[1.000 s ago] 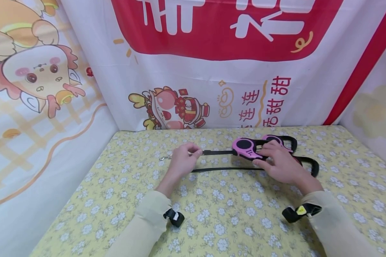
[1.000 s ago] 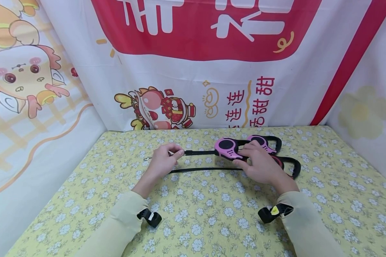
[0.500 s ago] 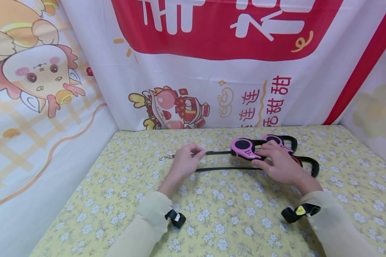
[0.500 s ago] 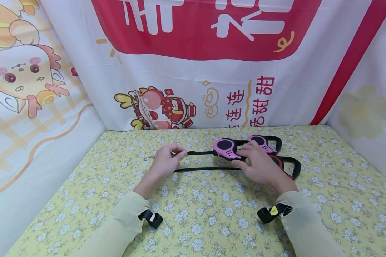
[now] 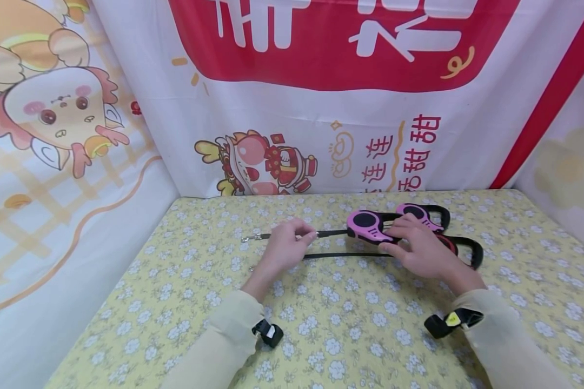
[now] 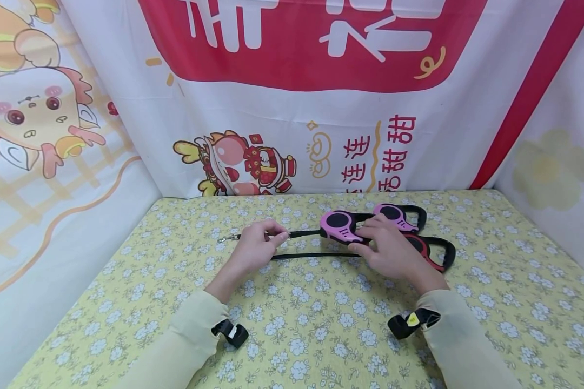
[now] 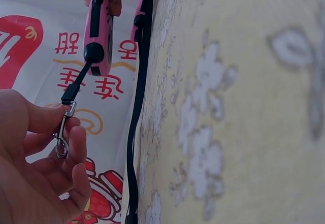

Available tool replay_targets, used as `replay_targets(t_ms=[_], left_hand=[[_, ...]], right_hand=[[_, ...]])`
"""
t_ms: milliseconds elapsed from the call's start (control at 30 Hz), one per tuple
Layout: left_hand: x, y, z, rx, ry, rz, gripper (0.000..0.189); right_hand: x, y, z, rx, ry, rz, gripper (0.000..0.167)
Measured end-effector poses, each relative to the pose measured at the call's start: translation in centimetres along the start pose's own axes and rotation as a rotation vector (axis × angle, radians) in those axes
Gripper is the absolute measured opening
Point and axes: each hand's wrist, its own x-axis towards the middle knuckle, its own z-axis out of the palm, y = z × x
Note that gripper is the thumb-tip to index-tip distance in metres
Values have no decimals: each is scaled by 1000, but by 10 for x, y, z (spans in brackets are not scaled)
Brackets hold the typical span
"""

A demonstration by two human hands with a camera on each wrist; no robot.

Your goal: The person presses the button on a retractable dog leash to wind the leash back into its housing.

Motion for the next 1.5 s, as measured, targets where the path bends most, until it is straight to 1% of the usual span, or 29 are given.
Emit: replay_targets(t_ms=[133,367,533,700,767,1000,1067,1200,1333,1500], left_hand=[[-1,1,0,-1,-26,-5,13],[-2,2,1,14,-46,4,14],[-2,4,1,19,-53,17,13],[-3,6,2,29,-54,14,12],[-3,7,3,34,-55,15,12],[-3,8,5,41,-56,21,13],[-4,9,5,43,-59,27,14],[-4,10,6,43,-63,30,17],[-5,10,6,44,-63,23,16],[-5,9,6,43,-67,23,13]], right_hand=[[1,-2,1,23,-16,2,48],[0,-5,0,32,-24,22,48],[0,-7,-1,40,-29,23,48],[1,-9,0,52,-33,24,48],[1,-9,1,51,-23,8,47],[4,-11,4,7,29,-95,39],[4,-13,4,2,35,-110,38],[4,-17,6,-10,34,-114,38],[4,-17,7,-23,34,-110,37],[4,-15,8,-46,49,-128,36]])
